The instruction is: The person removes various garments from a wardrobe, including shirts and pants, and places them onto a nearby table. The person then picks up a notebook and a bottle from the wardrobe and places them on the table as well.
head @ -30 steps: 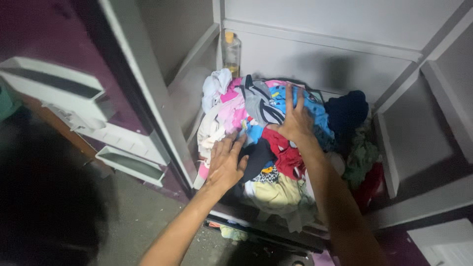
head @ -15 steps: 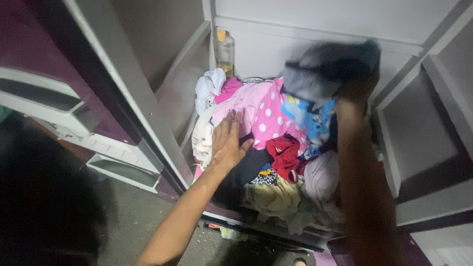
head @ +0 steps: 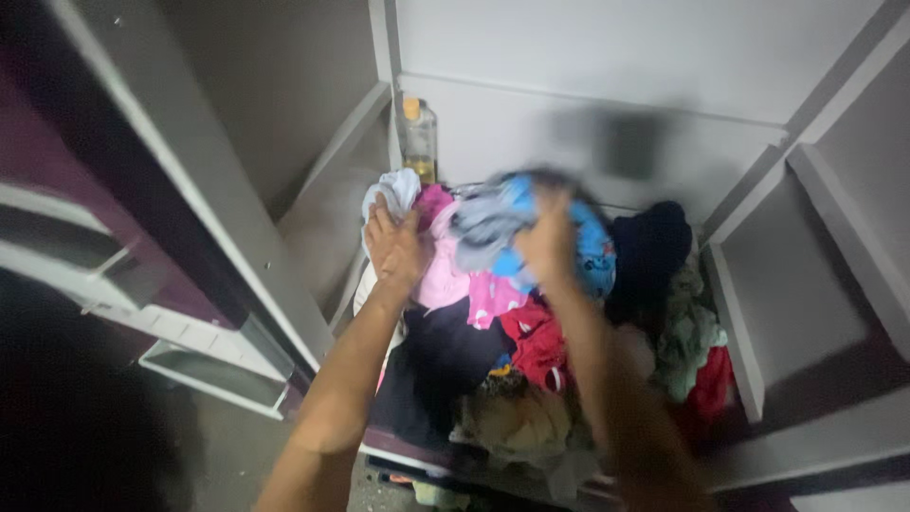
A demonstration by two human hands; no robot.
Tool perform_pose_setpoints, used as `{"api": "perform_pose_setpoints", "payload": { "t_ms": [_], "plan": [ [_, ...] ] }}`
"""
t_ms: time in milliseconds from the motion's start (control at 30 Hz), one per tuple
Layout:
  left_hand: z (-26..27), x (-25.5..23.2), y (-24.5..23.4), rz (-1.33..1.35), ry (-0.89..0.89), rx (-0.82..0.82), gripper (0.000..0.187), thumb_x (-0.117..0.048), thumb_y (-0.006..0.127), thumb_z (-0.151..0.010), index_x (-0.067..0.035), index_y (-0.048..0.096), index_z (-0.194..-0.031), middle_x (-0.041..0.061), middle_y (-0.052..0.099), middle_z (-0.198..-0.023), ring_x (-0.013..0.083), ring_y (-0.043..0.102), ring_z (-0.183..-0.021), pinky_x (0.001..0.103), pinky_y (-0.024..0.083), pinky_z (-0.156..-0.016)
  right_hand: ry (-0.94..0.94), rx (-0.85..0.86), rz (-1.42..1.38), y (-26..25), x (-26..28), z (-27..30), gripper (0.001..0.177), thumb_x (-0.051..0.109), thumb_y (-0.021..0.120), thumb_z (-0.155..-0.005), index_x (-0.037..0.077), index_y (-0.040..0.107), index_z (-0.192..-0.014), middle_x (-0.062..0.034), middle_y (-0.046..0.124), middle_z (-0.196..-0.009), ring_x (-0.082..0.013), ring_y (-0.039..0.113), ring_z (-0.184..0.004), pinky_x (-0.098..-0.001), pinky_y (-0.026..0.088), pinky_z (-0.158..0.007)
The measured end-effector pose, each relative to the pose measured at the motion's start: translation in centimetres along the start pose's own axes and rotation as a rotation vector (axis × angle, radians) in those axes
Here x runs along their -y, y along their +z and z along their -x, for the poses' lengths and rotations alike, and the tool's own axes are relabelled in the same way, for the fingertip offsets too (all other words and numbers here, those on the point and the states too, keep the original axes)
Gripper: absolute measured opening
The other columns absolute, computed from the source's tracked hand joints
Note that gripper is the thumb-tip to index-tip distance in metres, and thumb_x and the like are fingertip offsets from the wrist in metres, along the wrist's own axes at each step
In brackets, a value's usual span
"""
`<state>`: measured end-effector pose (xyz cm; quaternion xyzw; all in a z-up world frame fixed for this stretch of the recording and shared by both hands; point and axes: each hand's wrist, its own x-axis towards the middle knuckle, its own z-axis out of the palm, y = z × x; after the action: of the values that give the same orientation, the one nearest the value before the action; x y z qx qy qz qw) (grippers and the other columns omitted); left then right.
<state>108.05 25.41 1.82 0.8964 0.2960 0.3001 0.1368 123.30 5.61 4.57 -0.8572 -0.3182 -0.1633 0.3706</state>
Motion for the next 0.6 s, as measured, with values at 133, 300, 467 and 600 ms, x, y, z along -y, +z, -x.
{"api": "perform_pose_setpoints", "payload": {
  "t_ms": [133,300,467,600],
  "plan": [
    [-2.0,2.3,2.2,-0.075,-0.133,0.127,0.055,-0.040,0.077,-0.077,-0.034,0.066,-0.131,0.029,0.025,-0.161,0.0482,0.031,-0.142,0.058,0.028,-0.117,-0.018,0.188,0.049,-0.2,5.4,4.1,0.104,0.026,0.087,-0.068,0.010,0.033,-0.155,-0.0303,0.033,-0.152,-0.0525,0.044,-0.131,-0.0531,0.043,-0.105],
    [-1.9,5.4,3.4,0.169,-0.228,0.216,0.057,-0.039,0.070,-0.086,-0.025,0.060,-0.141,0.027,0.038,-0.154,0.0468,0.038,-0.142,0.058,0.034,-0.115,-0.049,0.180,0.051,-0.6,5.8,4.7,0.113,0.040,0.093,-0.065,0.007,0.029,-0.152,-0.0331,0.031,-0.152,-0.0544,0.040,-0.133,-0.0555,0.044,-0.099],
    [-0.4,2.6,-1.9,0.438,-0.030,0.011,0.063,-0.037,0.071,-0.093,-0.011,0.054,-0.148,0.029,0.045,-0.147,0.0479,0.046,-0.136,0.050,0.039,-0.115,0.131,0.121,0.110,1.0,3.8,3.2,0.072,0.021,0.077,-0.082,0.011,0.048,-0.147,-0.0222,0.055,-0.143,-0.0441,0.059,-0.123,-0.0503,0.050,-0.101],
    [1.8,-1.6,-9.3,0.590,0.143,0.101,0.094,-0.046,0.087,-0.073,-0.006,0.046,-0.148,0.026,0.048,-0.138,0.0446,0.052,-0.130,0.048,0.045,-0.108,-0.010,-0.164,-0.058,-0.2,4.9,3.2,0.067,0.005,0.075,-0.075,-0.002,0.053,-0.137,-0.0275,0.060,-0.133,-0.0465,0.059,-0.121,-0.0472,0.048,-0.102]
  ]
}}
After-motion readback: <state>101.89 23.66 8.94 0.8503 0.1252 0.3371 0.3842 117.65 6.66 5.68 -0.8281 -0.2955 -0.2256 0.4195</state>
